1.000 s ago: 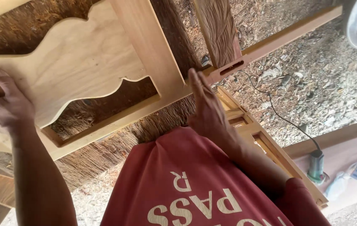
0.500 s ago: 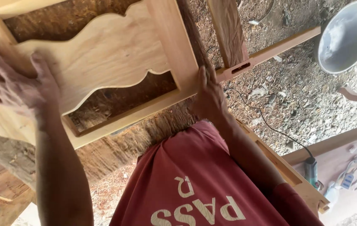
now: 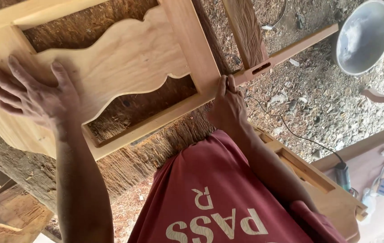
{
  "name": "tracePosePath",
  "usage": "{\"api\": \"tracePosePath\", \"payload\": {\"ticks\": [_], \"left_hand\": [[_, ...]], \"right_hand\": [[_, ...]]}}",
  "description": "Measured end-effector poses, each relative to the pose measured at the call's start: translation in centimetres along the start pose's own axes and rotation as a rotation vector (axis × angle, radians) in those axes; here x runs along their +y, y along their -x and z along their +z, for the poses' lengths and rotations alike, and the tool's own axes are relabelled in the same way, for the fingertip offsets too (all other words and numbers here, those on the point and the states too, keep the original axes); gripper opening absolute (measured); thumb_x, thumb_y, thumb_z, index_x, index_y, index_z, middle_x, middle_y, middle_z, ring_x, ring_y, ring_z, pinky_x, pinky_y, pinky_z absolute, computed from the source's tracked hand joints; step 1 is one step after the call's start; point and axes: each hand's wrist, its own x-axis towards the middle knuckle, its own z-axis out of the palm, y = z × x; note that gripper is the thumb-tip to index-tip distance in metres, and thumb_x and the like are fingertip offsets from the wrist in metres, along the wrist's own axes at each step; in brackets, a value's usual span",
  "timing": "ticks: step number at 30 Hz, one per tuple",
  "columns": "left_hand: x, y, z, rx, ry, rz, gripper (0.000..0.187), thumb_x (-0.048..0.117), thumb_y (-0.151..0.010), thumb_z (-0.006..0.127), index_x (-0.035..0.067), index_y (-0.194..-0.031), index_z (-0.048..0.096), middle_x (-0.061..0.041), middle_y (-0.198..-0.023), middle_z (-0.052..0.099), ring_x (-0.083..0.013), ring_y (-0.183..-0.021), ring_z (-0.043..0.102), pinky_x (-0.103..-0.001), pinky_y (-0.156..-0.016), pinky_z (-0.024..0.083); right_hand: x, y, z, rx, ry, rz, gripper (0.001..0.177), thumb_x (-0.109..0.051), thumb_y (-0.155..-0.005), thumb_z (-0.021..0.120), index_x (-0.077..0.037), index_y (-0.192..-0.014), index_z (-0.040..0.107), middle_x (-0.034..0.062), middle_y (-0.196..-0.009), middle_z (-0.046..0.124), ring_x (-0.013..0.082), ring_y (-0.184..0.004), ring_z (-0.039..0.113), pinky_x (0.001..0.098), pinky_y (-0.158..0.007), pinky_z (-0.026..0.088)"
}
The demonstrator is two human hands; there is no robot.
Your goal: The person sands the edges and surfaces of a wooden chair frame using a sanding block. They work on the vertical legs and the curved backrest, moving the sanding block back and forth to smooth the wood.
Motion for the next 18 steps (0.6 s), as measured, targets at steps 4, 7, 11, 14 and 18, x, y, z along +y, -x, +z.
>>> {"api": "tracePosePath", "payload": {"ticks": [4, 7, 11, 14, 18], "left_hand": [[-0.4, 0.2, 0.3, 0.031, -0.003, 0.013, 0.106, 0.093, -0.096, 0.024, 0.022, -0.172, 0.040, -0.006, -0.166, 0.009, -0.0379, -0.150, 0.000, -0.066, -0.126, 0.009], [0.3, 0.0, 0.0, 0.007, 0.012, 0.009, 0.107, 0.093, -0.093, 0.020, 0.023, -0.173, 0.036, -0.007, -0.167, 0.008, -0.0385, -0.151, -0.001, -0.065, -0.127, 0.008], [0.5, 0.4, -0.9, -0.008, 0.025, 0.005, 0.105, 0.091, -0.096, 0.024, 0.018, -0.171, 0.035, -0.009, -0.167, 0.010, -0.0402, -0.150, -0.001, -0.065, -0.125, 0.006], [0.9, 0.4, -1.5, -0.088, 0.003, -0.033, 0.112, 0.094, -0.090, 0.015, 0.022, -0.174, 0.028, -0.007, -0.168, 0.002, -0.0375, -0.151, -0.006, -0.064, -0.128, 0.003], [0.7, 0.4, -1.4, -0.016, 0.024, -0.003, 0.107, 0.092, -0.094, 0.021, 0.019, -0.171, 0.037, -0.009, -0.166, 0.009, -0.0402, -0.149, -0.001, -0.067, -0.124, 0.008]], "right_hand": [[0.2, -1.3, -1.0, 0.171, -0.073, -0.104, 0.091, 0.003, -0.072, 0.070, 0.018, -0.149, 0.024, 0.0251, -0.139, 0.038, 0.0307, -0.091, 0.058, 0.0433, -0.073, 0.058], [0.5, -0.2, -0.8, 0.157, -0.087, -0.104, 0.090, 0.003, -0.072, 0.063, 0.019, -0.151, 0.022, 0.0279, -0.144, 0.040, 0.0352, -0.094, 0.062, 0.0481, -0.080, 0.058], [1.4, -2.8, -0.9, 0.195, -0.096, -0.164, 0.060, 0.005, -0.080, 0.064, 0.018, -0.135, 0.043, 0.0264, -0.131, 0.050, 0.0299, -0.072, 0.063, 0.0405, -0.050, 0.063], [0.1, -2.1, -3.1, -0.005, -0.048, -0.042, 0.076, 0.009, -0.080, 0.049, 0.010, -0.153, 0.027, 0.0266, -0.165, 0.021, 0.0202, -0.076, 0.065, 0.0302, -0.049, 0.058], [1.9, -2.8, -0.4, 0.065, 0.034, -0.095, 0.088, -0.002, -0.071, 0.063, 0.017, -0.150, 0.029, 0.0313, -0.150, 0.042, 0.0201, -0.063, 0.061, 0.0367, -0.066, 0.057]]}}
